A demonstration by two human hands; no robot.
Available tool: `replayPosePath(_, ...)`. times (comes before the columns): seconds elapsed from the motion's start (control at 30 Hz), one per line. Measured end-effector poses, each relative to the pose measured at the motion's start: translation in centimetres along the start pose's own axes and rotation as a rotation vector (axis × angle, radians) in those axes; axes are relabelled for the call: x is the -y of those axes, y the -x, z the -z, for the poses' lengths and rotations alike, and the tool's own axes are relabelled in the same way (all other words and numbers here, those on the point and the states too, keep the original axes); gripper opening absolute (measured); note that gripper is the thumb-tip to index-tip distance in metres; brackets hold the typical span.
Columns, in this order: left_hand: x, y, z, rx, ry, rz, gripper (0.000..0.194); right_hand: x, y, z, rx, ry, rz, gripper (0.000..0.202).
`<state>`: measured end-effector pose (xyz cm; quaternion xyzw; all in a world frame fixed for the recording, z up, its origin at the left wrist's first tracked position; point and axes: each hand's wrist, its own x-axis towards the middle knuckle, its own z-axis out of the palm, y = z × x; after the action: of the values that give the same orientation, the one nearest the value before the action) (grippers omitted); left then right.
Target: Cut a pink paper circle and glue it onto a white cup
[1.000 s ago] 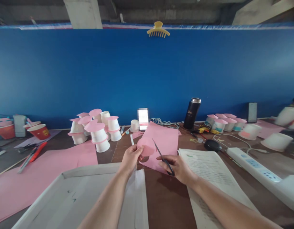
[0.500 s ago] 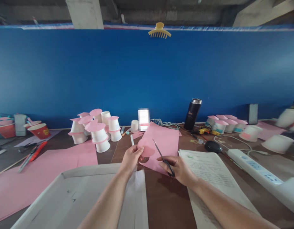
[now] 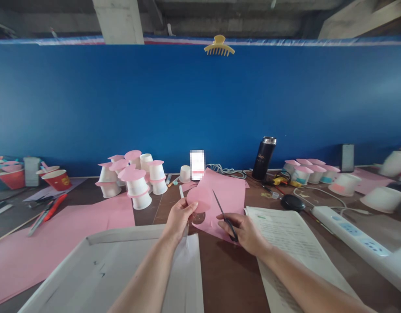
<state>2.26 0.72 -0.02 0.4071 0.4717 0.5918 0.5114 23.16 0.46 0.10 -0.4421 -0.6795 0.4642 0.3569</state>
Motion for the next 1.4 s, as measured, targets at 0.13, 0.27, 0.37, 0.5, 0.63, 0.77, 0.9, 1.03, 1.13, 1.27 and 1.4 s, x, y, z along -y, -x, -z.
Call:
replayPosePath(0.13, -0.3, 0.2, -0.2, -0.01, 0.034, 0.022, 0.036, -0.6, 0.0, -0.1, 0.016, 0.0, 0.002, 0.046)
replayPosePath(0.27, -0.2, 0.1, -0.1, 0.004, 0.054, 0.017, 0.036, -1.0, -0.1, -0.1, 0.016, -0.002, 0.01, 0.047)
replayPosePath(0.37, -0.2, 0.1, 0.0, 0.017, 0.069, 0.024, 0.034, -0.8, -0.1, -0.1, 0.027, -0.038, 0.022, 0.048)
replayPosePath(0.5, -0.5, 0.2, -0.1, 0.005, 0.057, 0.038, 0.032, -0.4, 0.0, 0.1, 0.053, -0.049, 0.02, 0.05)
replayPosePath(0.63, -0.9, 0.5, -0.3, 0.009, 0.027, 0.031, 0.032, 0.0, 0.2, 0.2, 0.087, -0.031, 0.038, 0.048)
replayPosePath(0.77, -0.8, 0.5, -0.1, -0.001, -0.029, 0.016, 0.033, 0.0, 0.2, 0.2, 0.097, -0.051, 0.03, 0.049)
replayPosePath(0.9, -0.4, 0.2, 0.1, -0.009, -0.066, -0.015, 0.034, -0.1, 0.3, 0.2, 0.101, -0.046, 0.019, 0.05)
replayPosePath(1.03, -0.2, 0.2, 0.2, 0.007, -0.105, -0.023, 0.035, -0.1, 0.2, 0.2, 0.087, -0.03, 0.022, 0.051)
replayPosePath(1.13, -0.3, 0.3, 0.1, 0.019, -0.113, -0.027, 0.035, -0.1, 0.2, 0.2, 0.083, -0.008, 0.025, 0.051)
replayPosePath(1.27, -0.4, 0.4, 0.1, 0.008, -0.132, -0.023, 0.034, 0.0, 0.2, 0.2, 0.08, -0.007, 0.023, 0.05)
replayPosePath(1.4, -0.4, 0.3, 0.1, -0.012, -0.15, -0.017, 0.033, 0.1, 0.2, 0.2, 0.073, -0.01, 0.022, 0.049)
